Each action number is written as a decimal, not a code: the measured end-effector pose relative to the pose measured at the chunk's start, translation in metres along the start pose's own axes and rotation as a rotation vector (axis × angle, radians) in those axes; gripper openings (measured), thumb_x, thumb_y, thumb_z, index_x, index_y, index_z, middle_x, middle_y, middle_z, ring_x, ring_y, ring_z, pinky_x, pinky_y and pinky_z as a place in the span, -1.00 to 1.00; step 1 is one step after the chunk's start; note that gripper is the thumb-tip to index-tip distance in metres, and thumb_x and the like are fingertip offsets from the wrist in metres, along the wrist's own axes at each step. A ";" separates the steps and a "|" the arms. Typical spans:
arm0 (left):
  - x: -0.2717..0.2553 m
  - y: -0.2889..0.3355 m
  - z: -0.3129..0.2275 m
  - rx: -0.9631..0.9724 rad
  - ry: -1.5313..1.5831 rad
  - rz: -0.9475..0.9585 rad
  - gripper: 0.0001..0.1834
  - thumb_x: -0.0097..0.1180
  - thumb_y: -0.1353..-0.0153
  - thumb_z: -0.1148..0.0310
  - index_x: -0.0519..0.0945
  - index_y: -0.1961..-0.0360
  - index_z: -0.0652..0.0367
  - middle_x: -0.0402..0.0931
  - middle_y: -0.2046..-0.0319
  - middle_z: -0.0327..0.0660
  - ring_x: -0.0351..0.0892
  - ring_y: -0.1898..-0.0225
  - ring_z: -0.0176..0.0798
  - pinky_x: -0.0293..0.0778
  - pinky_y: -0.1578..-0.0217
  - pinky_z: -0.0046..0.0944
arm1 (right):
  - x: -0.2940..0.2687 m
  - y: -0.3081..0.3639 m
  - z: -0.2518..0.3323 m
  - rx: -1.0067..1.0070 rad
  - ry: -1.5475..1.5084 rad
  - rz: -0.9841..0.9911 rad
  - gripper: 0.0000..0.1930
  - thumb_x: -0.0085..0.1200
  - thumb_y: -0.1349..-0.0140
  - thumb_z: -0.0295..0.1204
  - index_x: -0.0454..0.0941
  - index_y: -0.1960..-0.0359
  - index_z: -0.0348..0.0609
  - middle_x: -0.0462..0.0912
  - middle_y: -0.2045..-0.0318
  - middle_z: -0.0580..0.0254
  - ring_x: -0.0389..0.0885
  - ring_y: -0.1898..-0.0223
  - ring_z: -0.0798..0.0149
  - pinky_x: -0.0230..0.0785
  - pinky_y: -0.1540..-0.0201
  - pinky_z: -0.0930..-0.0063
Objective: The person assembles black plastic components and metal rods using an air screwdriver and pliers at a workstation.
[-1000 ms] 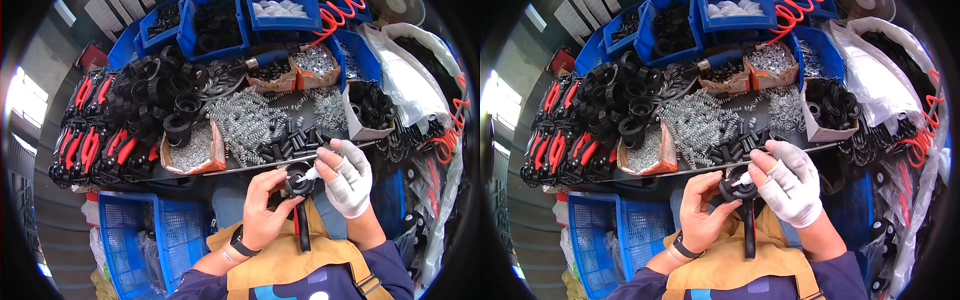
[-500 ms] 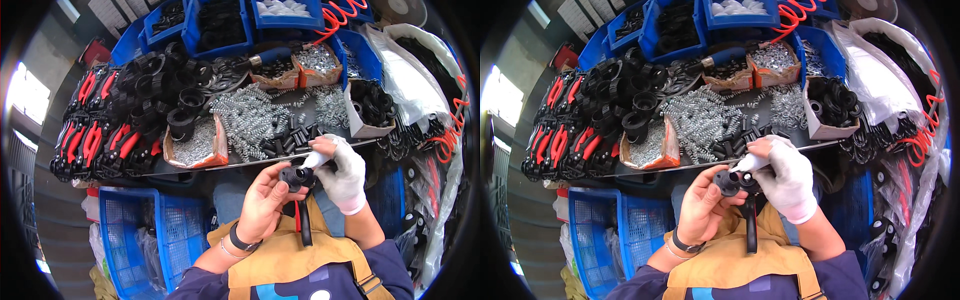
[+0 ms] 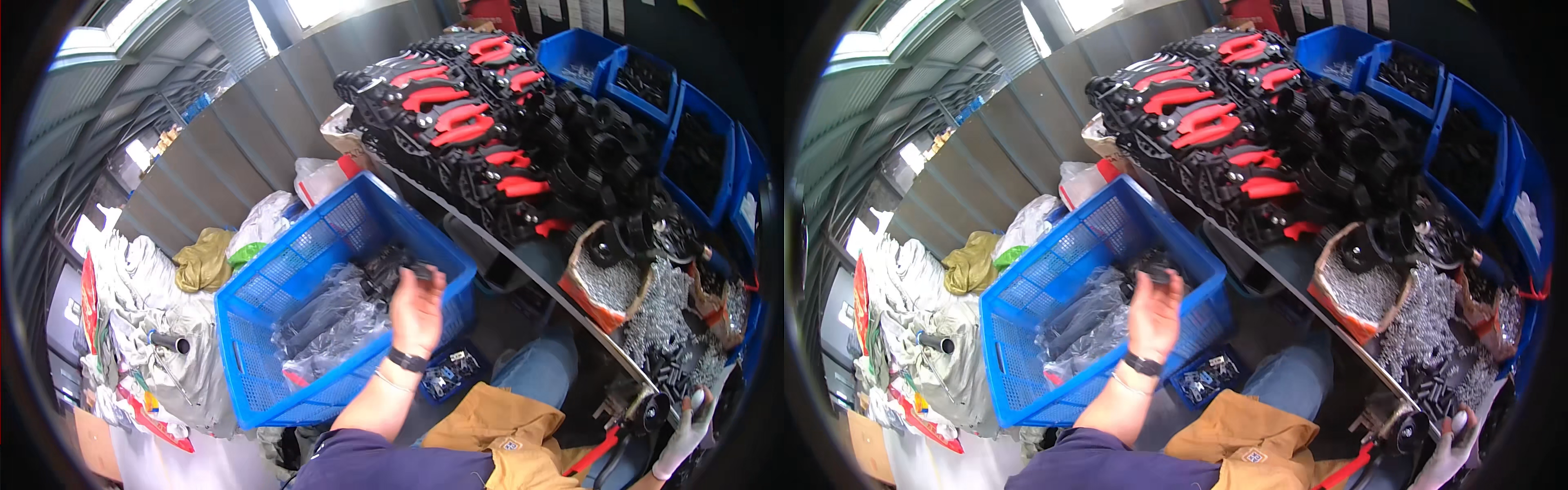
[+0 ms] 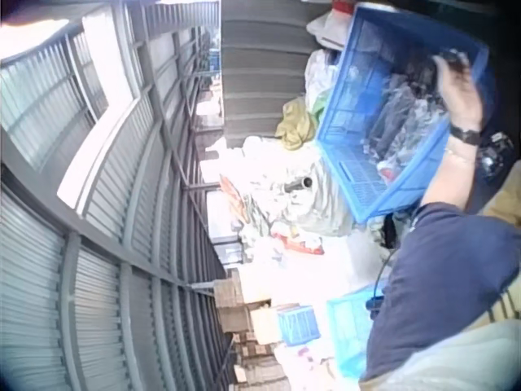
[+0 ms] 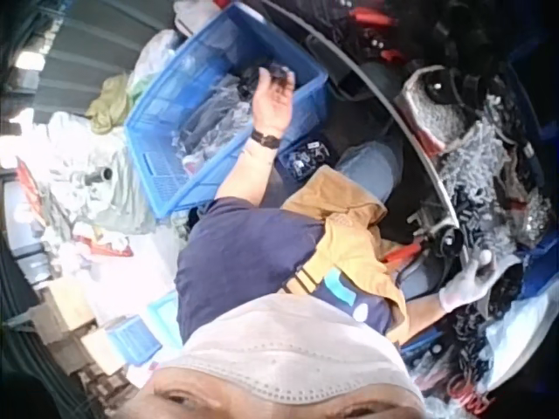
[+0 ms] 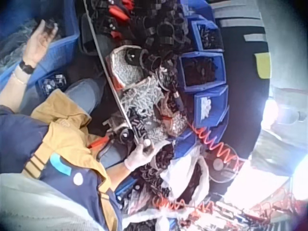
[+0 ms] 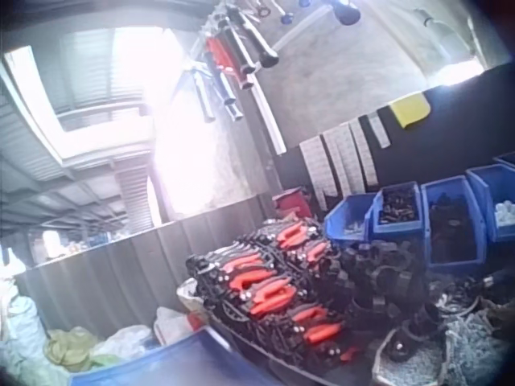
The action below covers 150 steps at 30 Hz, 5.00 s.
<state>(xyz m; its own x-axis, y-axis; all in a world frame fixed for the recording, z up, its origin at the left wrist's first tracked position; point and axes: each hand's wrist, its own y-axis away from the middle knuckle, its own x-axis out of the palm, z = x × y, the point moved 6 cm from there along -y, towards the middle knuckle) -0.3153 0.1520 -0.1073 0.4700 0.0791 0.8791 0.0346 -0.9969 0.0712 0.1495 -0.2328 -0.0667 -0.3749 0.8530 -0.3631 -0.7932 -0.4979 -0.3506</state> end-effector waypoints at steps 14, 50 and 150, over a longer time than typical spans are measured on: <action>-0.050 -0.312 -0.254 0.296 -0.355 -0.507 -0.59 0.10 -0.25 0.09 0.35 0.04 0.13 0.41 0.15 -0.13 0.55 0.41 -0.08 0.59 0.49 -0.13 | 0.009 0.012 -0.030 0.038 -0.103 -0.035 -0.51 -0.18 -0.18 -0.77 0.31 -0.21 -0.37 0.36 -0.16 0.12 0.34 -0.20 0.32 0.25 -0.24 0.47; 0.413 -0.006 0.464 -0.387 -0.219 0.563 -0.71 0.22 -0.07 0.65 0.47 0.16 0.32 0.54 0.30 -0.13 0.59 0.25 -0.20 0.56 0.15 -0.30 | -0.013 0.009 0.063 0.017 0.128 -0.165 -0.63 0.22 0.10 -0.74 0.55 0.19 -0.23 0.62 0.36 0.17 0.62 0.38 0.33 0.45 0.25 0.51; 0.231 0.242 0.257 0.309 -1.154 2.052 -0.53 0.39 0.12 0.27 0.62 0.12 0.15 0.52 0.15 -0.21 0.44 0.04 -0.05 0.40 0.00 -0.07 | 0.115 -0.240 0.030 -0.462 1.059 0.291 -0.36 0.09 -0.18 0.10 0.45 -0.16 -0.06 0.56 -0.03 0.02 0.48 -0.13 -0.02 0.27 -0.19 0.09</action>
<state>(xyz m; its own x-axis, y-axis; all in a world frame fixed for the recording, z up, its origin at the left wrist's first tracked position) 0.0282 -0.0716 -0.0078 0.1602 -0.5456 -0.8226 -0.9013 0.2589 -0.3473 0.2824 -0.0100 0.0014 0.2430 0.2535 -0.9363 -0.4143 -0.8456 -0.3365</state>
